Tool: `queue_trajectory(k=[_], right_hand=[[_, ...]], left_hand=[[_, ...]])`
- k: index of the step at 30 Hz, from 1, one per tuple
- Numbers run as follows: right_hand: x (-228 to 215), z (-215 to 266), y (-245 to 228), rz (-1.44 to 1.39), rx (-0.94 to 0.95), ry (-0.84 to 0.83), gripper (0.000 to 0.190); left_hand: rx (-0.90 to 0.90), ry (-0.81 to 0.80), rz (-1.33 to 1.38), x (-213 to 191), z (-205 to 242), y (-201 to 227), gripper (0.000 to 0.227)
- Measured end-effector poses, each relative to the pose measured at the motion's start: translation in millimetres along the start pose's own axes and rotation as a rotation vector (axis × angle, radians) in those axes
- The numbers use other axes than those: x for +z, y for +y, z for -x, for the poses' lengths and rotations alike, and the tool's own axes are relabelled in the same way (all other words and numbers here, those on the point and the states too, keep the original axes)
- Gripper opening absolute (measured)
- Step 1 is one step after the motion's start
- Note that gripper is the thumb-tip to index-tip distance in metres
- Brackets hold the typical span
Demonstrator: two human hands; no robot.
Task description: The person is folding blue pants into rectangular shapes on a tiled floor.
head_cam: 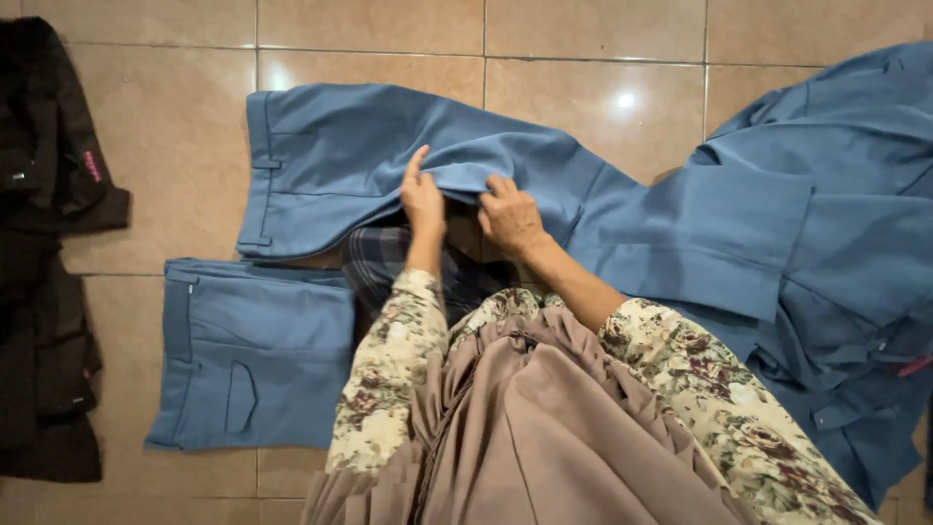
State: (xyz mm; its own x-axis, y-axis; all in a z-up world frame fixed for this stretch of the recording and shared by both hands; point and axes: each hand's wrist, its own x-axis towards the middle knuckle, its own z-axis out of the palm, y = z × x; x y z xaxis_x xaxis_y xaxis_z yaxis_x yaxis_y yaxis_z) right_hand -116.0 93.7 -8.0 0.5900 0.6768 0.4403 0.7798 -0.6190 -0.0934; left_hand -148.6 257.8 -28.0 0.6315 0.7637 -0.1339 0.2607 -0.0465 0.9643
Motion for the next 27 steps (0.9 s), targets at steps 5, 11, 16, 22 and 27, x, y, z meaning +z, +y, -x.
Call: queue_trajectory(k=[5, 11, 16, 22, 27], right_hand=[[6, 50, 2, 0.094, -0.024, -0.136, 0.029], [-13, 87, 7, -0.041, -0.077, -0.384, 0.078], [24, 108, 25, -0.102, -0.189, -0.44, 0.071], [46, 110, 79, -0.238, 0.155, -0.135, 0.024], [48, 129, 132, -0.264, 1.048, -0.356, 0.068]], left_hand=[[0.11, 0.095, 0.066, -55, -76, -37, 0.058], [0.145, 0.361, -0.108, -168, -116, 27, 0.035], [0.002, 0.43, 0.283, -257, -166, -4, 0.045], [-0.214, 0.116, -0.726, -269, -130, 4, 0.051], [0.15, -0.053, -1.19, -177, -110, 1, 0.026]])
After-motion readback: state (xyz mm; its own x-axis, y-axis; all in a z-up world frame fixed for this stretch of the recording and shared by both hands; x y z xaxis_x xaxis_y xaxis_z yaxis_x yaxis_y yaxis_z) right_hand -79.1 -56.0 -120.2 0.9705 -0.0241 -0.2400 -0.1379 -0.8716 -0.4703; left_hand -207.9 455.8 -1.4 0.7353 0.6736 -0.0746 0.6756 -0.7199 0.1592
